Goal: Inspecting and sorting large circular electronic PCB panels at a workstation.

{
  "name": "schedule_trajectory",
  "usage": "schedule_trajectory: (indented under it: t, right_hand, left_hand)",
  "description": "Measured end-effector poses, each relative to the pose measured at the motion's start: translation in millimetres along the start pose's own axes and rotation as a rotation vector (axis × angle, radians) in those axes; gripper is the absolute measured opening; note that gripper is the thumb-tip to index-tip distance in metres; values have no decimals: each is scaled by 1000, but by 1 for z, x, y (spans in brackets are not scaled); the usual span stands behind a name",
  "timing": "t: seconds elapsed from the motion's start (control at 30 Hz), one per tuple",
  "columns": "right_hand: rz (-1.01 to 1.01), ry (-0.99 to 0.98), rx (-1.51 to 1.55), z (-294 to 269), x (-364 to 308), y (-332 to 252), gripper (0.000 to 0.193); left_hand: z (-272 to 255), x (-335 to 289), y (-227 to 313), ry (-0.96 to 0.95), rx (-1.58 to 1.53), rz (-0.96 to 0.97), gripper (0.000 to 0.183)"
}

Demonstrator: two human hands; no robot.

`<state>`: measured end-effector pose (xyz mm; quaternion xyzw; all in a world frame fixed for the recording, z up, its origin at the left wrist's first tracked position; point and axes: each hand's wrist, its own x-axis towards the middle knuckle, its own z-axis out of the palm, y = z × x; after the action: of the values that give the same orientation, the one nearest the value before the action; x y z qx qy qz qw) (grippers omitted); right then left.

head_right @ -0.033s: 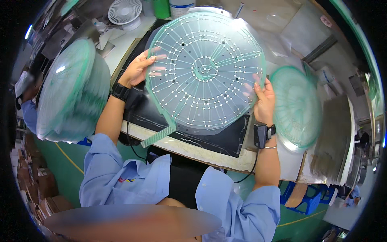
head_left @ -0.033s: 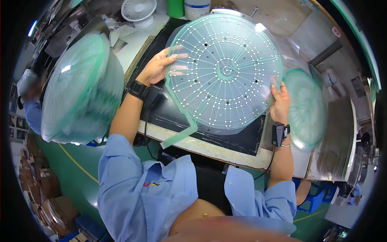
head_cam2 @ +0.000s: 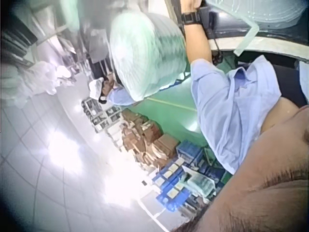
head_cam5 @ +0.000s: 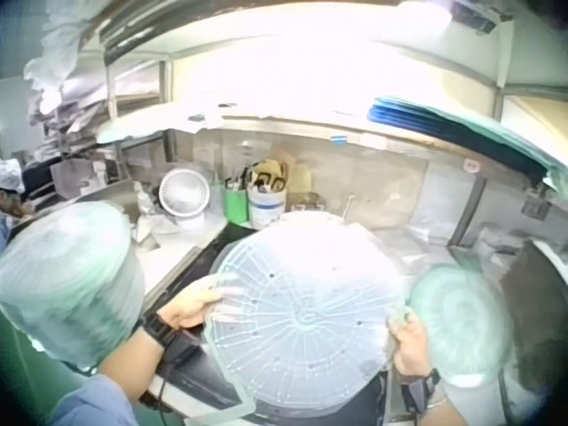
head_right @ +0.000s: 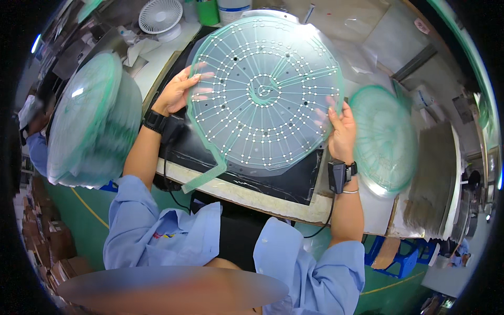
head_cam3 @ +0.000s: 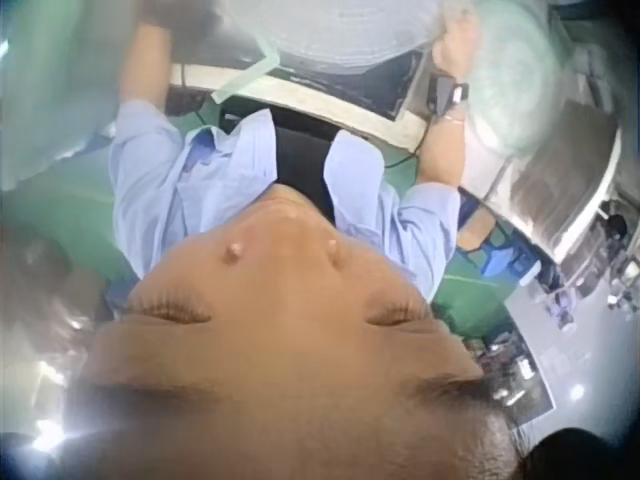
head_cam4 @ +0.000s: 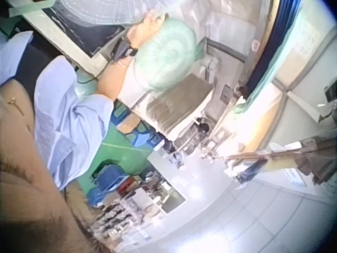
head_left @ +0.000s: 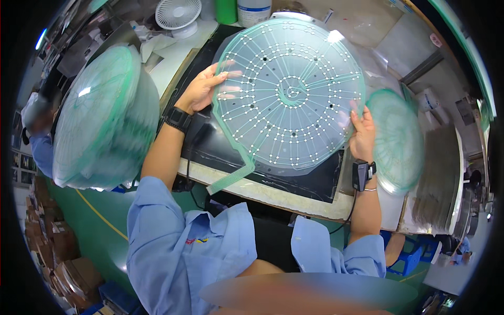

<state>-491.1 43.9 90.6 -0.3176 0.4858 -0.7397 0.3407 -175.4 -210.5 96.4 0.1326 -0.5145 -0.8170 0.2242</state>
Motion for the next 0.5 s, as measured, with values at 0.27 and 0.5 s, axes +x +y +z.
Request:
schedule_trajectory:
  t: [0.27,0.5]
  right_hand:
    - [23,-10,59,4,-10,-7,37]
    - [92,-52,141,1,-20,1,59]
  left_hand:
    - [-2,-1,-3,82,45,12,46]
    - [-7,0,-15,136,58,68,42]
